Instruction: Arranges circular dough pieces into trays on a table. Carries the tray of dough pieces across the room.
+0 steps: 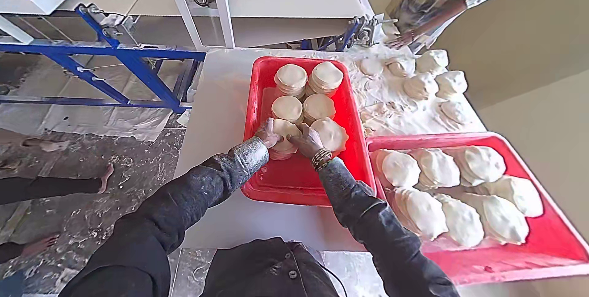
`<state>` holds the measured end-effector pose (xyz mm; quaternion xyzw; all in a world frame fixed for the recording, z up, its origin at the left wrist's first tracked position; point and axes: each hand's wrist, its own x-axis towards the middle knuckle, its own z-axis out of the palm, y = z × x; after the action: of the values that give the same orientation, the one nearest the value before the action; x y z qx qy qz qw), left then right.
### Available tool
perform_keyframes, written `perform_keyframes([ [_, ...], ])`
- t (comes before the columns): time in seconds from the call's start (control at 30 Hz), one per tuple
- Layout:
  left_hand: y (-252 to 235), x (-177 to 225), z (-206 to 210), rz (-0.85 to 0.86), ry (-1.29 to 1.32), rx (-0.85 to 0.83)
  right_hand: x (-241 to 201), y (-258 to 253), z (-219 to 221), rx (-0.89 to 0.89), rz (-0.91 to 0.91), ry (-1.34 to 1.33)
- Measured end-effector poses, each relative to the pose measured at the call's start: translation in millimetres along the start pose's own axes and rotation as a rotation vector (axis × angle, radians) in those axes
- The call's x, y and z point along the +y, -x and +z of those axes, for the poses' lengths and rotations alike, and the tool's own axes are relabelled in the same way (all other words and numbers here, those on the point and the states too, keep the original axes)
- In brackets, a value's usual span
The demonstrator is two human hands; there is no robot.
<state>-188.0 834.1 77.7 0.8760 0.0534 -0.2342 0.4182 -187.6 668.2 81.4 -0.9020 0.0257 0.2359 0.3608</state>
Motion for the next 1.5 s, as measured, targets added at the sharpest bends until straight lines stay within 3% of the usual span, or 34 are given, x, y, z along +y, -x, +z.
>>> perform_keyframes([
  [0.13, 11.0, 4.9, -0.6, 0.064, -0.094, 0.01, -22.4, 34.3, -2.2, 0.085, -0.023, 0.287],
  [0.27, 36.5, 1.1, -9.6, 0.259, -0.055, 0.035, -13.2, 89.6, -20.3, 0.103, -0.111, 0.267],
  [0.43, 89.6, -9.2, -6.5, 0.563, -0.033, 0.228, 60.5, 169.5, -40.4, 0.232, -0.201, 0.103],
  [0.57, 131.7, 2.3, 15.3, 0.62, -0.043, 0.329, 142.1, 235.4, -56.1, 0.493, -0.188, 0.041],
  [0.7, 168.8, 46.0, 86.0, 0.645, 0.048, 0.31, 234.2, 299.2, -78.0, 0.689, -0.104, 0.0],
  [0.83, 188.5, 108.8, 207.1, 0.75, 0.202, 0.271, 331.1, 365.5, -101.1, 0.78, -0.056, -0.019],
  [1.0, 201.5, 189.8, 367.0, 0.756, 0.34, 0.098, 426.2, 434.6, -139.9, 0.723, 0.042, -0.09],
  [1.13, 203.9, 242.5, 448.6, 0.813, 0.256, -0.028, 471.3, 452.8, -176.8, 0.563, 0.033, -0.169],
  [1.23, 195.0, 268.5, 486.7, 0.794, 0.228, -0.032, 502.5, 441.7, -207.9, 0.446, 0.011, -0.165],
  [1.33, 172.0, 287.2, 506.9, 0.766, 0.197, 0.068, 539.0, 420.1, -238.9, 0.488, -0.027, -0.168],
  [1.43, 129.8, 299.0, 490.2, 0.737, 0.092, 0.441, 576.5, 393.0, -274.5, 0.548, -0.042, -0.153],
  [1.5, 90.6, 303.3, 451.2, 0.653, -0.017, 0.708, 590.5, 369.4, -302.8, 0.578, -0.066, -0.156],
])
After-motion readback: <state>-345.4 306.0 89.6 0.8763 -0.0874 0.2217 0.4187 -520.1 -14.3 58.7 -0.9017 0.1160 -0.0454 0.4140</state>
